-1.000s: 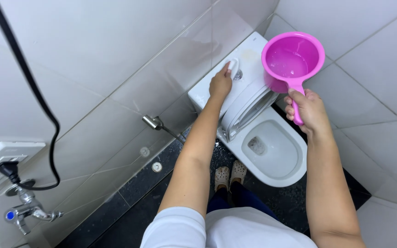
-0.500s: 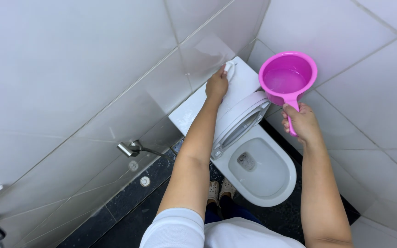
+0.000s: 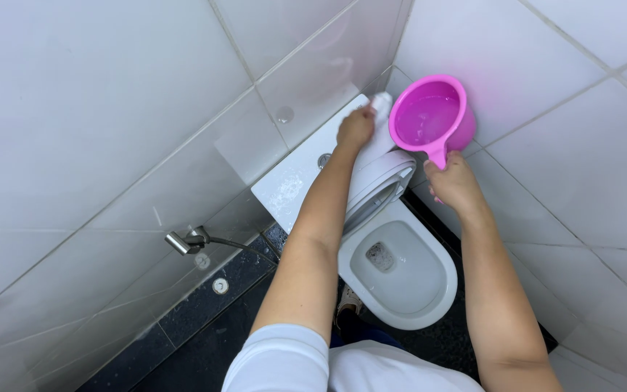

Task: The person mixes detergent with water in a pink scoop at the sink, then pours the solution into the toilet bowl. They scrub the toilet seat, lid, and tank with a brush while rinsing it in the scoop.

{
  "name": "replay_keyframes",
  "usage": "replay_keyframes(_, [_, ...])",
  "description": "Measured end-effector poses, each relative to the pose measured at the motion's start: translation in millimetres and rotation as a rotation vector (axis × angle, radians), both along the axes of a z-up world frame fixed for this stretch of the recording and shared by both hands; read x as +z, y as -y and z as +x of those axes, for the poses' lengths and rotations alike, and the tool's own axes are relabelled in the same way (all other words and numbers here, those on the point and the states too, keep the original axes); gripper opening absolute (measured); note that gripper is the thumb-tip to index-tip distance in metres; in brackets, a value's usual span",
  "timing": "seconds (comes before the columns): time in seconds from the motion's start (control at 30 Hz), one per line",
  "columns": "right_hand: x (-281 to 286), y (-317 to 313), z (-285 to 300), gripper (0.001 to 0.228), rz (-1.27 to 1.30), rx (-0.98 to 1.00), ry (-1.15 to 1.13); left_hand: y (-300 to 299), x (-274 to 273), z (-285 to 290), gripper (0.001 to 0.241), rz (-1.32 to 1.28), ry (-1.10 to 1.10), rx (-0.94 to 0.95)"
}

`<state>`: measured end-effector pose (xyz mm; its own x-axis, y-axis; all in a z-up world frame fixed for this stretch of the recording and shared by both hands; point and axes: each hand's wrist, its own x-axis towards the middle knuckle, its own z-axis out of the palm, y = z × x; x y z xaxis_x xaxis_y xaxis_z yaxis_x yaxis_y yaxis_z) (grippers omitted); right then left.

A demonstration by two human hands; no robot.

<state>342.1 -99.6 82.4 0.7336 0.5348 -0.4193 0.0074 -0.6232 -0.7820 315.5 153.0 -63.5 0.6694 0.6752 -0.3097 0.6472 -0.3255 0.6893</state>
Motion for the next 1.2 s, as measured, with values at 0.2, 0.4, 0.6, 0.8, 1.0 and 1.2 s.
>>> replay_keyframes(0.2, [12.4, -20.3, -14.3, 0.036, -0.026, 0.053, 0.157, -4.2, -43.5, 9.4, 0.041, 0.012, 0.106, 0.045])
replay_keyframes(0.4, [-71.6, -14.7, 7.3, 0.037, 0.163, 0.183, 0.763, 2.0, 20.6, -36.9, 0.042, 0.109, -0.029, 0.025])
replay_keyframes(0.6, [-8.5, -2.4, -34.7, 0.02, 0.435, -0.128, -0.18, -4.0, 53.5, -115.1, 0.04, 0.196, -0.039, 0.107])
replay_keyframes(0.8, [5.9, 41.9, -105.0, 0.013, 0.629, -0.353, -0.256, -5.5, 23.5, -197.3, 0.042, 0.13, -0.089, -0.02])
replay_keyframes(1.0, [-14.2, 90.6, -199.1, 0.018, 0.63, -0.459, -0.319, 8.9, 25.4, -270.7, 0.038, 0.041, -0.036, 0.021])
replay_keyframes(1.2, [-88.1, 126.8, -280.6, 0.019, 0.559, -0.57, -0.4, 25.4, -13.2, -307.7, 0.04, 0.115, 0.166, -0.003])
